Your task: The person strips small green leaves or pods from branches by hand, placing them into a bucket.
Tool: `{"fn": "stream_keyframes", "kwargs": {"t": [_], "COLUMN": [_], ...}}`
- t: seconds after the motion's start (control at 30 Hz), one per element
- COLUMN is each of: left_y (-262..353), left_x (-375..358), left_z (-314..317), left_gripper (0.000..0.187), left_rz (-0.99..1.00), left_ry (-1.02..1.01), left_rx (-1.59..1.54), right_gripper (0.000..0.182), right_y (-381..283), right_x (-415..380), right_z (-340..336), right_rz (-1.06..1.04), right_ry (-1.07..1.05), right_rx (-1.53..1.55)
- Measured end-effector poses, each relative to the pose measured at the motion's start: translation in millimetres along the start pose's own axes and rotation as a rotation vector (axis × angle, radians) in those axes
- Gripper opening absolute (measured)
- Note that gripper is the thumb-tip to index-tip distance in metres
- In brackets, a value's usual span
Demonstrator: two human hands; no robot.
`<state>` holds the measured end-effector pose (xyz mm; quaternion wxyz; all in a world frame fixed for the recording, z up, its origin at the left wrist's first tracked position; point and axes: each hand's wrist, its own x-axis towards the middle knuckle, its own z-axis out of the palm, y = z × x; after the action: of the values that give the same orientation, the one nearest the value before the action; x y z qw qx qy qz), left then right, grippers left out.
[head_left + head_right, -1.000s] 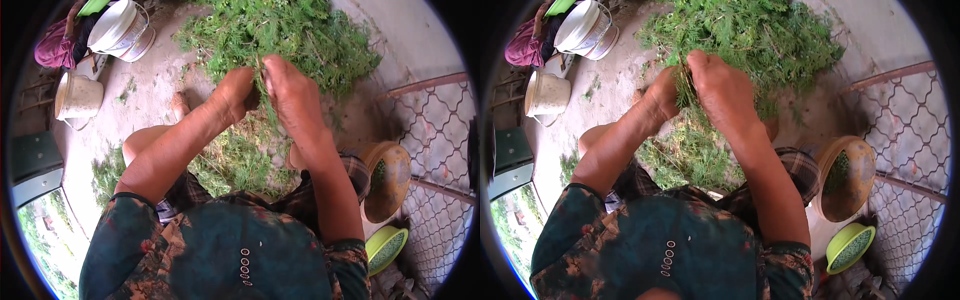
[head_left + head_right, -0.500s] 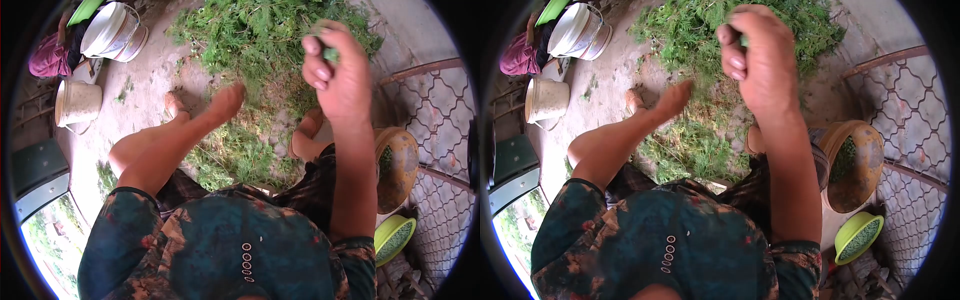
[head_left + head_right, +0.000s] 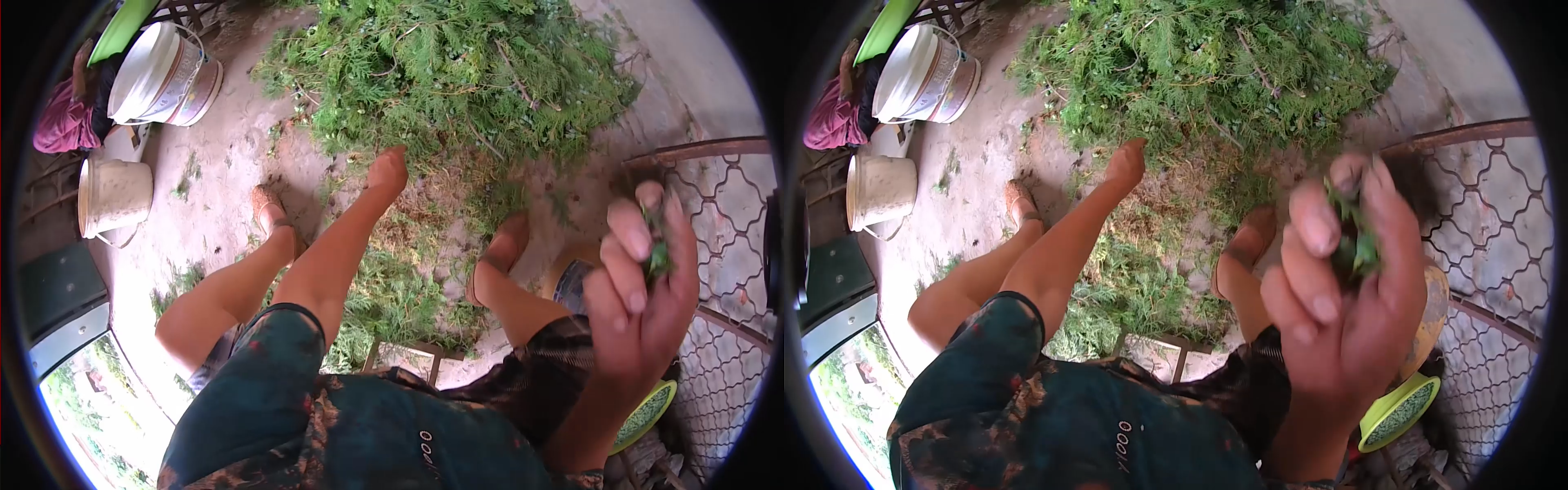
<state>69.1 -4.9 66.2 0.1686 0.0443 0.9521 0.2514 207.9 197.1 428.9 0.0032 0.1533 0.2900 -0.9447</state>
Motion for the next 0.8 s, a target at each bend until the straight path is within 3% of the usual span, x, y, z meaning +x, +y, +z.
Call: {"fn": "stream_keyframes", "kwargs": {"t": [0.1,0.37,0.47,0.53,0.6,0.67,0.73,0.8], "left_y": [10,-3,-13,-29,-38,-37,-30,-16], "left_x": [29,66,65,67,69,65,57,48], "left_z": [7,29,17,11,1,-20,-47,-82], "left_gripper": [0.028,0.023,0.023,0.024,0.021,0.017,0.013,0.011], "left_rz": [-0.06,-0.123,-0.02,0.315,0.349,0.056,0.083,-0.085], "left_ry": [0.114,0.048,0.106,0.42,0.475,0.206,0.265,0.133], "left_rx": [0.052,0.141,0.063,-0.083,-0.124,-0.929,-0.92,-1.378], "right_gripper": [0.022,0.022,0.022,0.022,0.023,0.024,0.025,0.025], "right_y": [3,5,2,-1,2,7,12,16], "right_x": [0,6,6,4,2,2,4,6], "right_z": [0,2,1,-4,-3,0,4,8], "right_rz": [0.066,0.087,0.104,0.158,0.135,0.11,0.113,0.106], "right_ry": [0.092,0.163,0.151,0.108,0.11,0.106,0.128,0.127], "right_rx": [0.051,0.04,0.015,-0.011,0.006,0.023,0.073,0.02]}}
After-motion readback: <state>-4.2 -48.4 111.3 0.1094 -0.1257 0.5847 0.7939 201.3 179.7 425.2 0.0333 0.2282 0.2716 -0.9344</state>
